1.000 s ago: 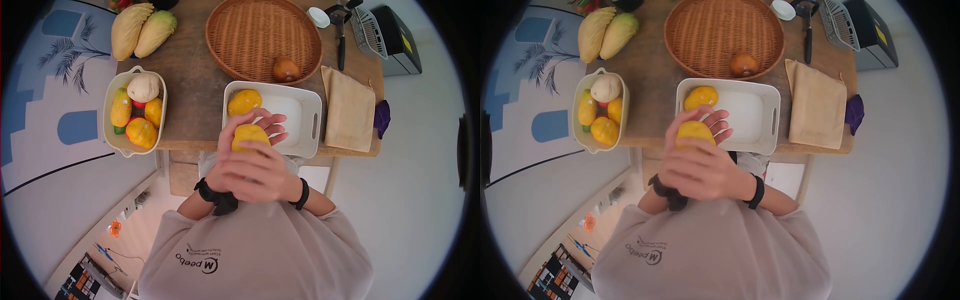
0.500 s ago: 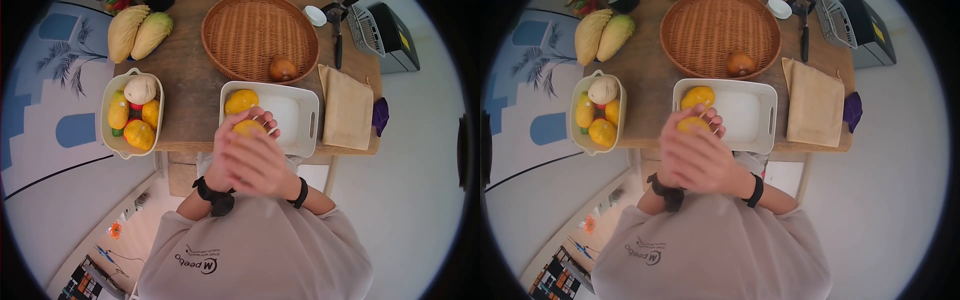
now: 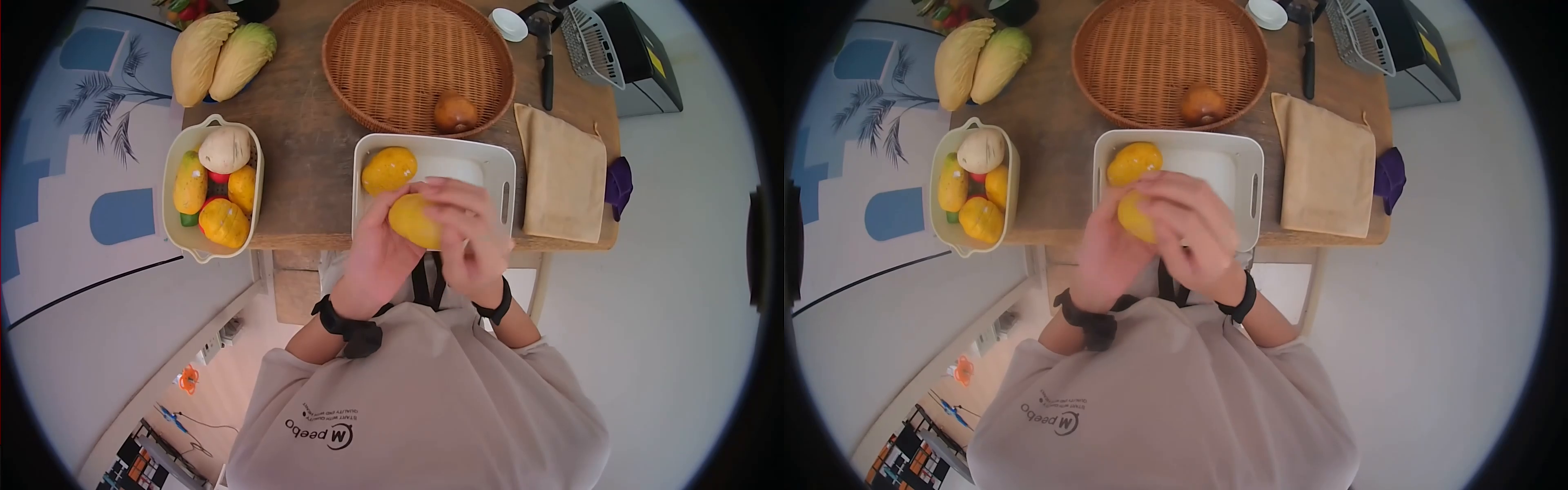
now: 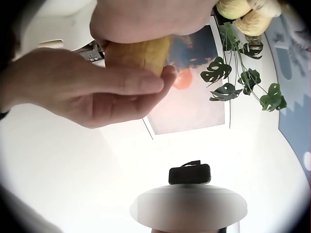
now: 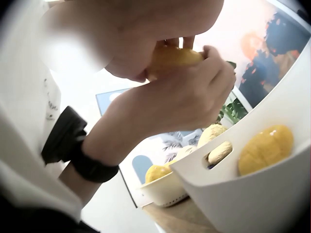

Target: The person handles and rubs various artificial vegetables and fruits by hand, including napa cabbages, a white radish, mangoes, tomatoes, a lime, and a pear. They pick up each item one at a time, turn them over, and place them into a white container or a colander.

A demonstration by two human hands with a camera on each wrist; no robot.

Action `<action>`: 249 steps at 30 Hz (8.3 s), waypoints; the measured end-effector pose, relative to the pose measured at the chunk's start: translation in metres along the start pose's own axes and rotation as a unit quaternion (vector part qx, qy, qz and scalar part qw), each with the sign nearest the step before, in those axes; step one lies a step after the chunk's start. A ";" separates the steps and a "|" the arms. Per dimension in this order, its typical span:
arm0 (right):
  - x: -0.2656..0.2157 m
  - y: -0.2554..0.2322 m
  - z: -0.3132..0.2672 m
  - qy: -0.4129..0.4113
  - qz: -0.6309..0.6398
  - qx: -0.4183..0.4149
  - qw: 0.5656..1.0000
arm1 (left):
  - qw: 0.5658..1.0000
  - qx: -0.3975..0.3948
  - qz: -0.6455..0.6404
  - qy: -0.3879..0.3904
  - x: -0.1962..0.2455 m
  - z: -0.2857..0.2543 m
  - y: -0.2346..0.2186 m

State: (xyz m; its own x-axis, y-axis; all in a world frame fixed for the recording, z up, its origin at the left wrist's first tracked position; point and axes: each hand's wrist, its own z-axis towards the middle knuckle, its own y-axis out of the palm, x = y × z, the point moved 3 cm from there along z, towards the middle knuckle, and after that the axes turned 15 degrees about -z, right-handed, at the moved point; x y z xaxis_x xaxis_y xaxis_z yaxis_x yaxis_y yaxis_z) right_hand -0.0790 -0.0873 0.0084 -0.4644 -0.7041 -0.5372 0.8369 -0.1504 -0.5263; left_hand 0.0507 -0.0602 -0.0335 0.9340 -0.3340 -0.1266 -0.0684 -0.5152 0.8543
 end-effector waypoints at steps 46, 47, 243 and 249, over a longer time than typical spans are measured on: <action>0.001 -0.004 0.011 0.123 0.049 -0.018 0.991 | 0.996 -0.055 0.067 0.010 -0.003 -0.007 -0.001; 0.010 -0.003 0.011 0.197 0.094 -0.001 0.976 | 0.995 -0.062 0.078 0.002 -0.004 -0.007 0.006; -0.139 -0.137 0.066 0.063 -0.080 -0.177 0.979 | 0.889 -0.014 0.312 0.336 0.079 -0.056 -0.006; -0.147 -0.138 0.069 0.051 -0.082 -0.171 0.980 | 0.891 -0.032 0.299 0.340 0.081 -0.057 -0.006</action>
State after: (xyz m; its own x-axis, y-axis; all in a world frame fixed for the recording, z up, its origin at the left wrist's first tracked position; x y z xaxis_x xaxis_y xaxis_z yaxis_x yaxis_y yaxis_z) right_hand -0.1069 -0.0110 0.2054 -0.6258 -0.6144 -0.4805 0.6101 -0.0017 -0.7923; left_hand 0.1467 -0.0388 -0.0196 0.7358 0.0331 0.6764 -0.6247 -0.3524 0.6968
